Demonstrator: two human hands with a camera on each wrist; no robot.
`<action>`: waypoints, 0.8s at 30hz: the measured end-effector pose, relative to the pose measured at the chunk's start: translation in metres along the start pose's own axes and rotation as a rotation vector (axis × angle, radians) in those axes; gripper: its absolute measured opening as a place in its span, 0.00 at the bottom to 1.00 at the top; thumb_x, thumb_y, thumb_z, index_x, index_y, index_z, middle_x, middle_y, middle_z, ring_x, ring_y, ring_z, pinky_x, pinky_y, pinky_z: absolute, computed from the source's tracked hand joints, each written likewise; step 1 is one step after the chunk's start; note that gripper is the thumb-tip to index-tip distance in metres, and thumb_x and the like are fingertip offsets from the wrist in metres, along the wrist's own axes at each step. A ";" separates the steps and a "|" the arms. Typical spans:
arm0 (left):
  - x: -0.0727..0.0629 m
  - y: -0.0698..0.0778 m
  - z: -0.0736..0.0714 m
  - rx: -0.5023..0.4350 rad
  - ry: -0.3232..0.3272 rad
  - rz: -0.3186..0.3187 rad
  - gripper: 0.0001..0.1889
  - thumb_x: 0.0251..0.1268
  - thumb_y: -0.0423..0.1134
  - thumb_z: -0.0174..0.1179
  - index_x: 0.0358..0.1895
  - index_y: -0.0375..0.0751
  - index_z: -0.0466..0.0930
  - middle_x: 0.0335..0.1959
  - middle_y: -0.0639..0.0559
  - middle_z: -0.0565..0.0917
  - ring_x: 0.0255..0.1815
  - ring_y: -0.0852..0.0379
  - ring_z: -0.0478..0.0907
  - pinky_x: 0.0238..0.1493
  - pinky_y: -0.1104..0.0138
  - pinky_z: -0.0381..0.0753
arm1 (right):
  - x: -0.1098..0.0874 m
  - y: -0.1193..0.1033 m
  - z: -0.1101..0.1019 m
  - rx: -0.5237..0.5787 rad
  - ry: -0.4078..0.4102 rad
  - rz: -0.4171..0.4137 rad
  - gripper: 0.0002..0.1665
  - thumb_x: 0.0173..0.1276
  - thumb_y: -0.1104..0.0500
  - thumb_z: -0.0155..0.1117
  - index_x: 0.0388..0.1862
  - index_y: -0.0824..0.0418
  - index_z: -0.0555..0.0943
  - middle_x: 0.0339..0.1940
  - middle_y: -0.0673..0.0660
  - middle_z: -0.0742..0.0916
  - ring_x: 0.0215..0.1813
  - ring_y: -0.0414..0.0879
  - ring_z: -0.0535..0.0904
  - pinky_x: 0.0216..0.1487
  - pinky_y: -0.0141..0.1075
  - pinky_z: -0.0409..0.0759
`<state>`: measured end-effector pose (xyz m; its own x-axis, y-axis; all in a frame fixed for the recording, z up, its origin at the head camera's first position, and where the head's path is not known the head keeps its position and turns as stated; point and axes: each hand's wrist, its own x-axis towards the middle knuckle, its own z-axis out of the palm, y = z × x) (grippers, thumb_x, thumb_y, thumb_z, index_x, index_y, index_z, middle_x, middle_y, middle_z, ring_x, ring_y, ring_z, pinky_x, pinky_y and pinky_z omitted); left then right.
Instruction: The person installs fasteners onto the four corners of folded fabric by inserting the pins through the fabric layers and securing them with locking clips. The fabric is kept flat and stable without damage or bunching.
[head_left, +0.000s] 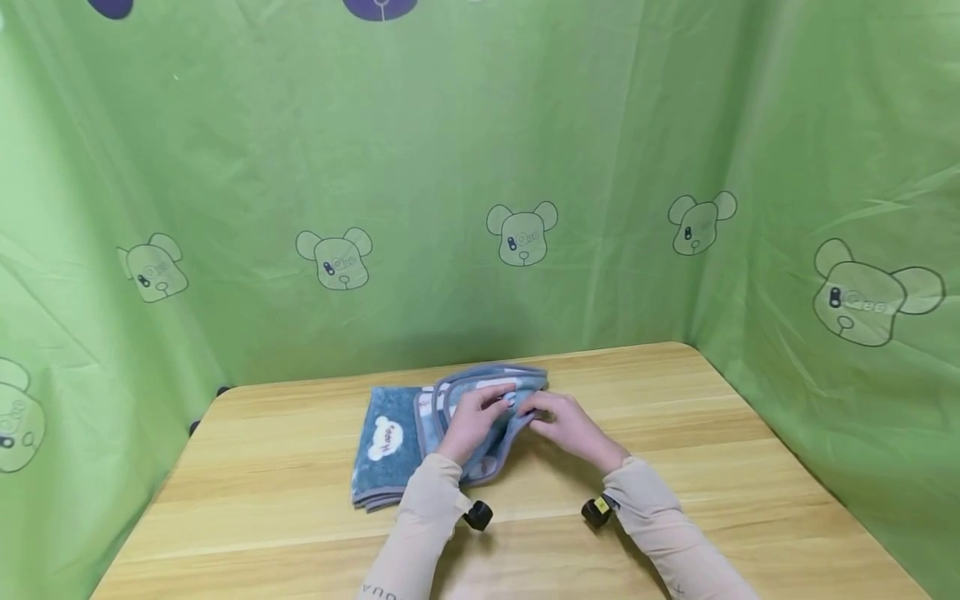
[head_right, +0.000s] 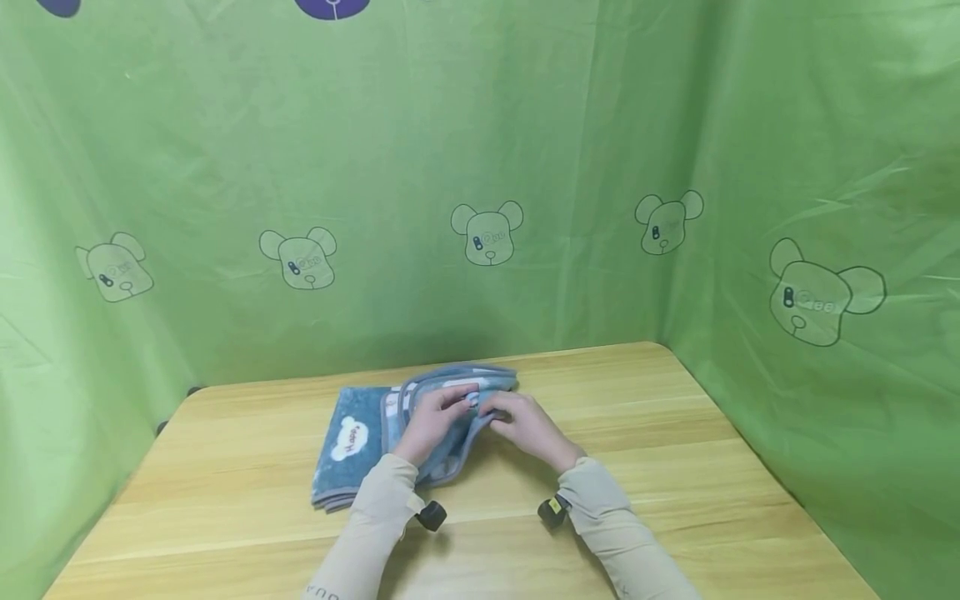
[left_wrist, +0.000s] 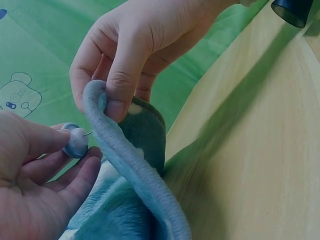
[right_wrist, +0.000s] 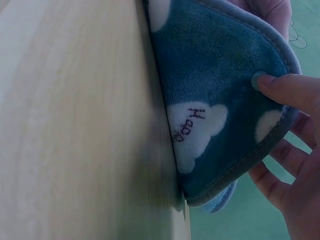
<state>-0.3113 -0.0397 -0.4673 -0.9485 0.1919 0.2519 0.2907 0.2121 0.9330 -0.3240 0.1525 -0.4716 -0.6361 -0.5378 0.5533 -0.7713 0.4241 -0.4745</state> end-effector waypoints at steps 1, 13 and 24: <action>0.000 0.000 0.000 0.005 0.000 0.003 0.17 0.70 0.33 0.55 0.60 0.36 0.78 0.59 0.44 0.82 0.61 0.49 0.77 0.59 0.61 0.78 | 0.000 -0.001 0.000 -0.002 -0.002 0.005 0.14 0.55 0.73 0.66 0.38 0.58 0.85 0.38 0.53 0.89 0.43 0.47 0.83 0.49 0.37 0.82; -0.002 0.001 0.000 0.007 -0.037 0.009 0.17 0.71 0.32 0.55 0.60 0.35 0.78 0.59 0.43 0.82 0.63 0.48 0.76 0.62 0.57 0.76 | 0.001 -0.004 -0.003 -0.011 -0.020 0.042 0.12 0.57 0.71 0.66 0.38 0.58 0.85 0.39 0.53 0.89 0.44 0.46 0.84 0.50 0.39 0.82; -0.002 -0.001 0.000 0.013 -0.051 -0.007 0.16 0.70 0.31 0.55 0.59 0.36 0.79 0.59 0.44 0.82 0.63 0.48 0.76 0.60 0.59 0.77 | 0.001 -0.002 0.001 -0.032 -0.014 0.062 0.13 0.57 0.72 0.66 0.38 0.57 0.85 0.39 0.53 0.89 0.45 0.48 0.84 0.51 0.41 0.82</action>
<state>-0.3095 -0.0406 -0.4683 -0.9430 0.2385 0.2322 0.2864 0.2257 0.9311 -0.3233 0.1503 -0.4707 -0.6828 -0.5198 0.5134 -0.7306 0.4801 -0.4855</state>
